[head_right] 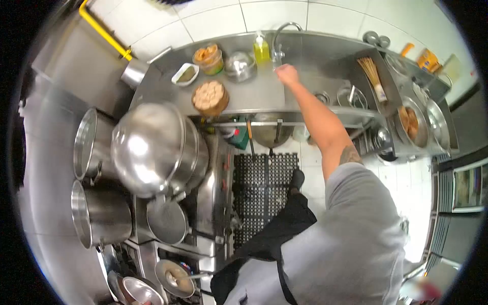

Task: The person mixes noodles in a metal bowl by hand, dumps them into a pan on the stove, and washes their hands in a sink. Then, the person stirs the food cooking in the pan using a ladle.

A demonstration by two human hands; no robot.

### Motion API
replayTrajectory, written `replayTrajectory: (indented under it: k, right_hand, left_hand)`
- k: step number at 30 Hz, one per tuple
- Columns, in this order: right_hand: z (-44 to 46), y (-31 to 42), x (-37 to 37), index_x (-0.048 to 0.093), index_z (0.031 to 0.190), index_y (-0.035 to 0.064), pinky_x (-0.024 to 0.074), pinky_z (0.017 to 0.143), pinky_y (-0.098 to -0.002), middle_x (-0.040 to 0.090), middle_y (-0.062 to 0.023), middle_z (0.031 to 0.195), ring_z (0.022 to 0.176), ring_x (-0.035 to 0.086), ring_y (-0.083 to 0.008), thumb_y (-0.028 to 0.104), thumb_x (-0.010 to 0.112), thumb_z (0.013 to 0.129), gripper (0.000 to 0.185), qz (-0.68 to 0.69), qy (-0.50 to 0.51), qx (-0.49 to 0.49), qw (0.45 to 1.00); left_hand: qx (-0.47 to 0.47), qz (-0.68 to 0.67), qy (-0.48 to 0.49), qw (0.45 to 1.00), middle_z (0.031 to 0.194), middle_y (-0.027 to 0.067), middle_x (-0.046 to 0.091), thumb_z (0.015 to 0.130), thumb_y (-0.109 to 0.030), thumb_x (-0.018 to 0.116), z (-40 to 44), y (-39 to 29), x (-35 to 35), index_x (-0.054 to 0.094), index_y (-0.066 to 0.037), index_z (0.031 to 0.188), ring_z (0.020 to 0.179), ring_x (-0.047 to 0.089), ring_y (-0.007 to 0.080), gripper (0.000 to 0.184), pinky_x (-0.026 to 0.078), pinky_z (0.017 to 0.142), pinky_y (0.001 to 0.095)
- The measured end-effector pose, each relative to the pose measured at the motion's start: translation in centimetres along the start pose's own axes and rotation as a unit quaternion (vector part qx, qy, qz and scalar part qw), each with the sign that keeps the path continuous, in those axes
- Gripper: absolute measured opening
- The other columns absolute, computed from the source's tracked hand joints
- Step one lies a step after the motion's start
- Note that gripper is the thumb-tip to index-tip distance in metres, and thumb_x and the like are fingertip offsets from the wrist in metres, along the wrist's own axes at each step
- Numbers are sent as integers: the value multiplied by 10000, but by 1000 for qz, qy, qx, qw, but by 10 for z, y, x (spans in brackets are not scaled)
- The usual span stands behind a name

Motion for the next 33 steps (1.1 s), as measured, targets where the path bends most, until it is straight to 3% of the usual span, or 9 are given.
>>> replayTrajectory:
  k: [3, 5, 7, 11, 14, 19, 25, 27, 33]
  right_hand:
    - [142, -28, 12, 717, 886, 31, 508, 714, -385, 675, -125, 696, 791, 688, -235, 379, 638, 835, 361, -2, -311, -109, 944]
    - [203, -57, 32, 700, 932, 2, 511, 732, -376, 674, -124, 720, 808, 687, -220, 358, 634, 842, 374, 21, -158, -70, 985]
    - [208, -66, 43, 670, 1023, -24, 520, 765, -364, 690, -120, 797, 827, 683, -213, 344, 626, 854, 407, 84, 364, 111, 921]
    - [217, -80, -13, 649, 927, 29, 474, 496, -319, 602, -48, 700, 510, 554, -180, 225, 583, 895, 209, 486, 35, 206, 849]
    - [260, -137, -12, 618, 858, 47, 392, 389, -285, 534, -31, 642, 454, 486, -156, 143, 567, 873, 109, 605, 107, 258, 745]
    - [255, -121, -26, 577, 859, 44, 406, 405, -282, 530, -47, 674, 478, 471, -151, 60, 596, 809, 56, 535, 167, 198, 804]
    - [194, -89, -48, 638, 903, 73, 517, 653, -406, 663, -127, 808, 764, 654, -269, 59, 580, 820, 102, 311, 449, 132, 827]
    - [201, -134, -46, 657, 933, 49, 515, 700, -455, 658, -185, 764, 761, 659, -355, 121, 582, 805, 165, -57, 159, -28, 985]
    - [180, -167, -43, 666, 936, 31, 497, 784, -495, 662, -233, 819, 808, 642, -414, 166, 589, 773, 225, -164, 145, -106, 970]
  left_hand:
    - [-6, 24, 54, 998, 1067, 155, 607, 882, -131, 528, -116, -70, 91, 583, 33, 1202, 958, 563, 321, 363, 476, 827, 438]
    - [-15, 190, 162, 968, 1093, 150, 598, 882, -93, 504, -98, -44, 118, 559, 48, 1231, 981, 566, 298, 380, 482, 812, 417]
    - [123, 9, 343, 931, 965, 102, 622, 754, -113, 507, -230, -118, 243, 595, 56, 1077, 801, 587, 202, 375, 477, 701, 335]
    - [90, -7, 443, 892, 1019, 86, 667, 770, -51, 550, -335, -132, 385, 622, 36, 1109, 908, 602, 169, 357, 450, 833, 276]
    - [50, 30, 524, 850, 973, 63, 685, 807, -61, 584, -402, -113, 502, 636, 18, 1066, 834, 619, 138, 275, 471, 734, 274]
    - [123, 83, 659, 737, 760, 54, 622, 849, -83, 582, -558, -96, 705, 607, 15, 999, 545, 530, 117, 181, 429, 473, 278]
    - [148, 166, 684, 695, 721, 186, 626, 803, -127, 604, -726, -99, 860, 558, 43, 801, 621, 645, 295, 176, 521, 567, 407]
    - [389, 218, 659, 606, 792, 226, 647, 806, -150, 585, -763, -104, 914, 565, 25, 862, 734, 653, 381, 184, 520, 665, 471]
    - [637, 254, 616, 388, 958, 247, 665, 817, -193, 547, -839, -143, 945, 554, -82, 1112, 957, 619, 465, 316, 482, 857, 507]
Point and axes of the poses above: each hand's wrist, its own z-axis towards the middle knuckle, its own x-axis out of the palm, y = z × x, the point moved 4 cm from there along z, towards the middle knuckle
